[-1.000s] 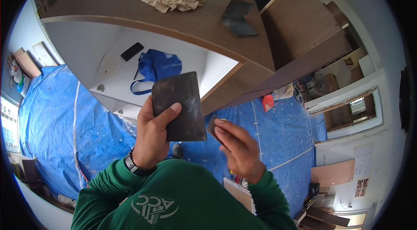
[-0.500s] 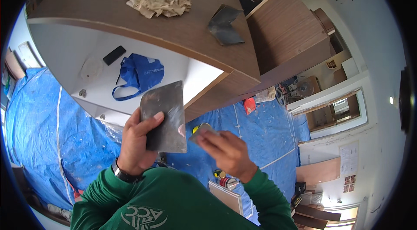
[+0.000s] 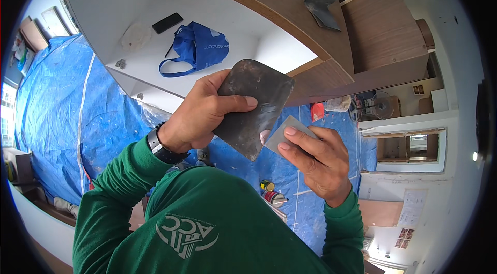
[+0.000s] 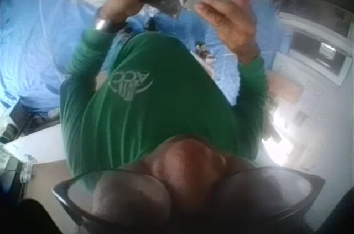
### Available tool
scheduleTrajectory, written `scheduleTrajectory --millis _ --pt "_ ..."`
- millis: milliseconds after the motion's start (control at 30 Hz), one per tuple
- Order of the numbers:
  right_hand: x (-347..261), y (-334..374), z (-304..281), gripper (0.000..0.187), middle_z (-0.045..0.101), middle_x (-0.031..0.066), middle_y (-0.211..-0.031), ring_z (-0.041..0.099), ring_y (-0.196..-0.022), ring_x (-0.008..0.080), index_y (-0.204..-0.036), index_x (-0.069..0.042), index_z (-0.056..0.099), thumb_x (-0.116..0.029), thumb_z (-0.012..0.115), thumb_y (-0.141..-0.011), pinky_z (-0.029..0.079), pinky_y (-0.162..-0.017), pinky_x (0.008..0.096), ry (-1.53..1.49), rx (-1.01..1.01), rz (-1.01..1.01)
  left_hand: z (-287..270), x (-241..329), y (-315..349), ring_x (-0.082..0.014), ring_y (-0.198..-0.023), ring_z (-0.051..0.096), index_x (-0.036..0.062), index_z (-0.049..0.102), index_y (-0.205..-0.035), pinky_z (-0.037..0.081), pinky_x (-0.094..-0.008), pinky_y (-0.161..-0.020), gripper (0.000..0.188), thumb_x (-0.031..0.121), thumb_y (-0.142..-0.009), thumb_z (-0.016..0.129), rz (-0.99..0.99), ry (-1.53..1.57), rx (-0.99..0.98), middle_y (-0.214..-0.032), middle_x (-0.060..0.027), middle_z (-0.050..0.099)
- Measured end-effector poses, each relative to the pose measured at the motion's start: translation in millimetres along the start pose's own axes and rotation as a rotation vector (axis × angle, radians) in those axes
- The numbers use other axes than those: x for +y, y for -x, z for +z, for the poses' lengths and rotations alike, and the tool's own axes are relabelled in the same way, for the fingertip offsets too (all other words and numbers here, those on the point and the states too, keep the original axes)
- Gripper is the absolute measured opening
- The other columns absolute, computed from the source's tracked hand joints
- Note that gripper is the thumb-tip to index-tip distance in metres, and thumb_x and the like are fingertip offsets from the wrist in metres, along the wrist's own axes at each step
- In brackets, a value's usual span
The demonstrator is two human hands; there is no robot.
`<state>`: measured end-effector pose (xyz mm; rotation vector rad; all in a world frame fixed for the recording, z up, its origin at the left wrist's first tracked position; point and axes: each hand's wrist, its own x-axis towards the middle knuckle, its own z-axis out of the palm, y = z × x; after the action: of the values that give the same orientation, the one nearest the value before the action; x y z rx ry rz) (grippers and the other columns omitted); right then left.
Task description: The person sands the edges of a wooden cabinet shelf using a piece of sandpaper.
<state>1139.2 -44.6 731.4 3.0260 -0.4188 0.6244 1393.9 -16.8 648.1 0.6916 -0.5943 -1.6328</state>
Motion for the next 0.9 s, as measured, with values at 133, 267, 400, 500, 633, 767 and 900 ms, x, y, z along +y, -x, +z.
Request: scheduleTrajectory --millis 133,267,400,500,633,767,900 --pt "-5 -9 -10 0.035 0.072 0.004 -0.124 0.066 -0.09 0.0249 -0.111 -0.012 0.08 -0.008 0.08 -0.077 0.055 -0.074 0.0344 -0.051 -0.114 -0.003 4 0 5 -0.0187 -0.097 0.073 -0.0032 0.057 -0.135 0.062 -0.0331 -0.086 0.047 0.001 -0.09 0.07 0.034 -0.023 0.014 -0.117 -0.0133 0.072" --pt "5 -6 -14 0.031 0.075 0.0067 -0.115 0.068 -0.089 0.0249 -0.106 -0.009 0.081 -0.003 0.078 -0.076 0.056 -0.074 0.0352 -0.114 -0.107 0.061 9 19 11 -0.02 -0.097 0.073 -0.0026 0.059 -0.132 0.062 -0.0334 -0.086 0.043 0.001 -0.091 0.068 0.116 0.007 0.09 -0.116 -0.0134 0.072" --pt "23 -2 -39 0.034 0.074 0.011 -0.115 0.07 -0.095 0.0263 -0.11 -0.007 0.08 0.001 0.076 -0.078 0.057 -0.075 0.0359 0.004 -0.01 0.171 9 43 2 -0.021 -0.095 0.074 -0.0024 0.06 -0.128 0.061 -0.033 -0.087 0.037 0.003 -0.093 0.068 0.424 0.031 0.178 -0.112 -0.0135 0.074" --pt "40 0 -52 0.034 0.071 0.0134 -0.123 0.069 -0.102 0.0317 -0.118 -0.008 0.077 -0.001 0.074 -0.084 0.057 -0.078 0.0394 0.337 -0.11 0.091 7 79 -17 -0.0203 -0.096 0.075 -0.0014 0.061 -0.129 0.061 -0.0331 -0.087 0.036 0.01 -0.095 0.067 0.719 -0.122 0.183 -0.113 -0.0133 0.073" --pt "54 -15 -57 0.033 0.067 0.0151 -0.13 0.066 -0.114 0.042 -0.123 -0.009 0.074 -0.007 0.071 -0.091 0.058 -0.087 0.0483 0.54 -0.143 -0.054 -33 135 -68 -0.0199 -0.096 0.075 -0.0003 0.063 -0.129 0.062 -0.0307 -0.084 0.037 0.02 -0.099 0.065 0.973 -0.312 0.196 -0.113 -0.0124 0.073" --pt "75 -24 -53 0.031 0.066 0.0154 -0.136 0.064 -0.121 0.0469 -0.123 -0.009 0.074 -0.012 0.07 -0.093 0.058 -0.092 0.0538 0.642 -0.185 -0.154 -4 171 -87 -0.0168 -0.073 0.071 -0.0022 0.066 -0.114 0.063 -0.029 -0.07 0.026 0.012 -0.093 0.069 1.034 -0.334 0.296 -0.094 -0.0109 0.073" --pt "87 -33 -49 0.029 0.064 0.0135 -0.142 0.065 -0.121 0.046 -0.122 -0.008 0.074 -0.013 0.069 -0.094 0.058 -0.092 0.053 0.661 -0.236 -0.204 -15 188 -87 -0.0167 -0.07 0.07 -0.003 0.068 -0.106 0.062 -0.0288 -0.069 0.019 0.009 -0.092 0.067 0.902 -0.437 0.329 -0.091 -0.0105 0.073"
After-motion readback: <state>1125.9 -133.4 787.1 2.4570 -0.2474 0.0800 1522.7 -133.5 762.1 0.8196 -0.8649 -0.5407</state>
